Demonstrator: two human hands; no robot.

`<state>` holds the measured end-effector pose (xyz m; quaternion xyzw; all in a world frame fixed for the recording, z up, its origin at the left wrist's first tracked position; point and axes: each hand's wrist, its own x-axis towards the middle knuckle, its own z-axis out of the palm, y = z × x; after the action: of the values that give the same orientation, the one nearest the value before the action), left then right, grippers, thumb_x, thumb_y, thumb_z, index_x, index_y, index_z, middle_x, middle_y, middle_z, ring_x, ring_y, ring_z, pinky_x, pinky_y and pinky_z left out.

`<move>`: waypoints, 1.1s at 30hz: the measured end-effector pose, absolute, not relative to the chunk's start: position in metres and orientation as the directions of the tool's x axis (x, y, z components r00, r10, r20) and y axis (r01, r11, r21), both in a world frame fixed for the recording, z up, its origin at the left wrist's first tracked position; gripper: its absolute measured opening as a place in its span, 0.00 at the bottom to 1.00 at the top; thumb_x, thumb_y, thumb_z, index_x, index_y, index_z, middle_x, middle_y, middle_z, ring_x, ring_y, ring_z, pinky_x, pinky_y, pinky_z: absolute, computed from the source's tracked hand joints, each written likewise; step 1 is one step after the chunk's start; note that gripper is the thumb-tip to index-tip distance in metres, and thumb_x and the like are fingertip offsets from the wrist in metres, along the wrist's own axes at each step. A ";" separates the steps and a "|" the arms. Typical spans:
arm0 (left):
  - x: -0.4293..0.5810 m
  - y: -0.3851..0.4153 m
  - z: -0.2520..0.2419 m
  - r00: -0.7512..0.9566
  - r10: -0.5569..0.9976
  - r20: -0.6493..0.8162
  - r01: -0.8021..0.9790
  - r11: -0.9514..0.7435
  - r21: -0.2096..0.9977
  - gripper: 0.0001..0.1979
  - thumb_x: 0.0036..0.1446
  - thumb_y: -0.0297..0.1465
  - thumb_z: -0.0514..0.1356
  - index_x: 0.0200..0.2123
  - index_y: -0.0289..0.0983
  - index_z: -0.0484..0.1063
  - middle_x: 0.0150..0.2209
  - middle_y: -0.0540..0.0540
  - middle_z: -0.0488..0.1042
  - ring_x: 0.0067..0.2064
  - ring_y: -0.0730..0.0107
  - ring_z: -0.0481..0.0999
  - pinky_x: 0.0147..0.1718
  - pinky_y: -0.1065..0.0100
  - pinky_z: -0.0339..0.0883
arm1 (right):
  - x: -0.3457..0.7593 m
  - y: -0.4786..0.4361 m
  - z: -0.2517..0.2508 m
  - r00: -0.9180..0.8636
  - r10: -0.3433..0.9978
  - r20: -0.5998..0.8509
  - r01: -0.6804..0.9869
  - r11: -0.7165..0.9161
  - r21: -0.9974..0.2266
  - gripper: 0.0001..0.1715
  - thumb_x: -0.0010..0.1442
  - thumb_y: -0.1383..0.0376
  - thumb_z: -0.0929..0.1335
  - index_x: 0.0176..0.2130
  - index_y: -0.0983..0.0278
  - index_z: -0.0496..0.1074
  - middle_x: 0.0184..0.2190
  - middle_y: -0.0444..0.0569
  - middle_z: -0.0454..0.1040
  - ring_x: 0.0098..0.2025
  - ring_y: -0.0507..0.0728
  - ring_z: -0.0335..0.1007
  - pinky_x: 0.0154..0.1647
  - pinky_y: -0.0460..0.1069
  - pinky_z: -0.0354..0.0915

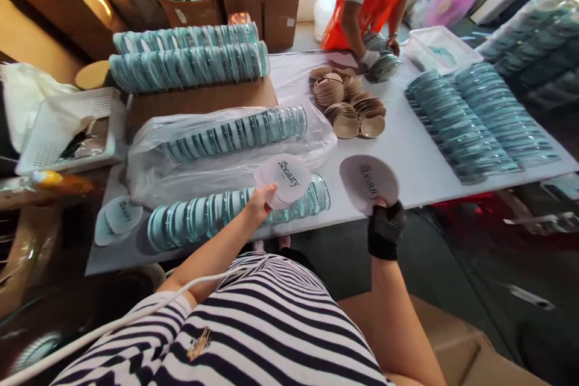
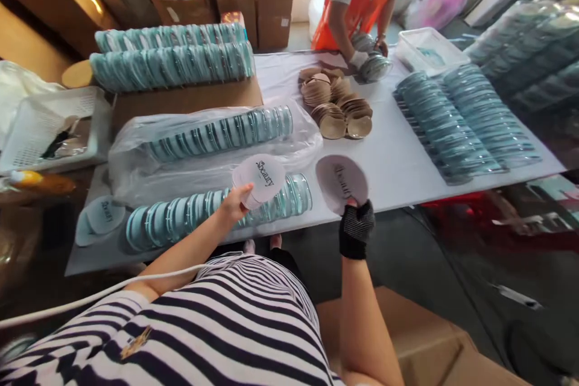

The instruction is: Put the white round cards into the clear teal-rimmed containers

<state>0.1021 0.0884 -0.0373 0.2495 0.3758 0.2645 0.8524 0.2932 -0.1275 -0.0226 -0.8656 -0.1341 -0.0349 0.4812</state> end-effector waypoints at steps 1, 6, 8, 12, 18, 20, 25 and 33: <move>0.115 0.091 -0.040 0.594 0.615 -0.520 -0.262 0.758 0.598 0.21 0.48 0.26 0.67 0.48 0.35 0.75 0.43 0.41 0.81 0.49 0.53 0.79 0.52 0.55 0.73 | 0.295 -0.147 -0.029 0.943 0.284 0.175 0.322 -0.638 -0.699 0.23 0.60 0.50 0.62 0.39 0.66 0.72 0.32 0.56 0.74 0.32 0.57 0.65 0.33 0.51 0.60; 0.199 0.095 -0.056 0.707 0.464 -0.533 -0.192 0.852 0.487 0.17 0.54 0.26 0.63 0.49 0.36 0.74 0.47 0.42 0.80 0.52 0.57 0.77 0.55 0.56 0.72 | 0.268 -0.189 -0.066 0.828 0.561 0.000 0.532 -0.785 -0.316 0.24 0.65 0.56 0.57 0.41 0.66 0.75 0.32 0.56 0.78 0.28 0.55 0.66 0.31 0.49 0.53; 0.226 0.094 -0.066 0.702 0.469 -0.536 -0.194 0.850 0.490 0.17 0.54 0.25 0.63 0.49 0.35 0.74 0.48 0.42 0.80 0.55 0.57 0.76 0.56 0.57 0.70 | 0.264 -0.176 -0.079 0.796 0.605 -0.026 0.579 -0.773 -0.260 0.26 0.67 0.57 0.55 0.41 0.67 0.75 0.34 0.59 0.78 0.31 0.56 0.69 0.31 0.49 0.54; 0.246 0.097 -0.087 0.631 0.505 -0.588 -0.147 0.823 0.549 0.20 0.51 0.22 0.65 0.49 0.33 0.73 0.50 0.40 0.79 0.57 0.55 0.75 0.57 0.56 0.69 | 0.279 -0.126 -0.095 0.721 0.654 -0.229 0.639 -0.755 -0.146 0.24 0.70 0.58 0.54 0.47 0.66 0.72 0.35 0.59 0.78 0.35 0.59 0.73 0.33 0.49 0.55; 0.238 0.107 -0.096 0.592 0.507 -0.626 -0.125 0.826 0.550 0.21 0.53 0.24 0.64 0.52 0.34 0.72 0.52 0.39 0.78 0.57 0.56 0.75 0.57 0.57 0.69 | 0.297 -0.085 -0.088 0.647 0.639 -0.416 0.647 -0.749 -0.144 0.21 0.70 0.57 0.55 0.51 0.65 0.66 0.35 0.54 0.78 0.35 0.59 0.74 0.31 0.47 0.54; 0.238 0.107 -0.096 0.591 0.508 -0.627 -0.125 0.825 0.551 0.21 0.52 0.24 0.64 0.51 0.34 0.72 0.52 0.39 0.77 0.57 0.54 0.74 0.58 0.55 0.69 | 0.296 -0.085 -0.084 0.663 0.647 -0.378 0.641 -0.751 -0.162 0.19 0.70 0.58 0.55 0.49 0.64 0.67 0.35 0.54 0.77 0.34 0.57 0.74 0.30 0.47 0.51; 0.237 0.102 -0.098 0.653 0.515 -0.556 -0.143 0.804 0.578 0.22 0.50 0.25 0.67 0.50 0.35 0.73 0.51 0.38 0.78 0.57 0.51 0.74 0.59 0.52 0.67 | 0.292 -0.084 -0.095 0.718 0.637 -0.282 0.596 -0.771 -0.225 0.16 0.69 0.59 0.57 0.45 0.62 0.69 0.34 0.50 0.77 0.32 0.53 0.70 0.29 0.47 0.46; 0.235 0.103 -0.100 0.675 0.491 -0.550 -0.135 0.816 0.562 0.22 0.49 0.24 0.67 0.49 0.34 0.74 0.51 0.39 0.78 0.58 0.50 0.73 0.59 0.49 0.66 | 0.287 -0.081 -0.130 0.704 0.638 -0.311 0.572 -0.769 -0.284 0.19 0.70 0.58 0.57 0.47 0.63 0.72 0.35 0.52 0.78 0.32 0.53 0.70 0.30 0.45 0.50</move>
<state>0.2352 0.1032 -0.1004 0.2461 0.3618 0.1776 0.8815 0.2874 -0.0806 -0.1296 -0.9193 -0.3291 0.1991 0.0834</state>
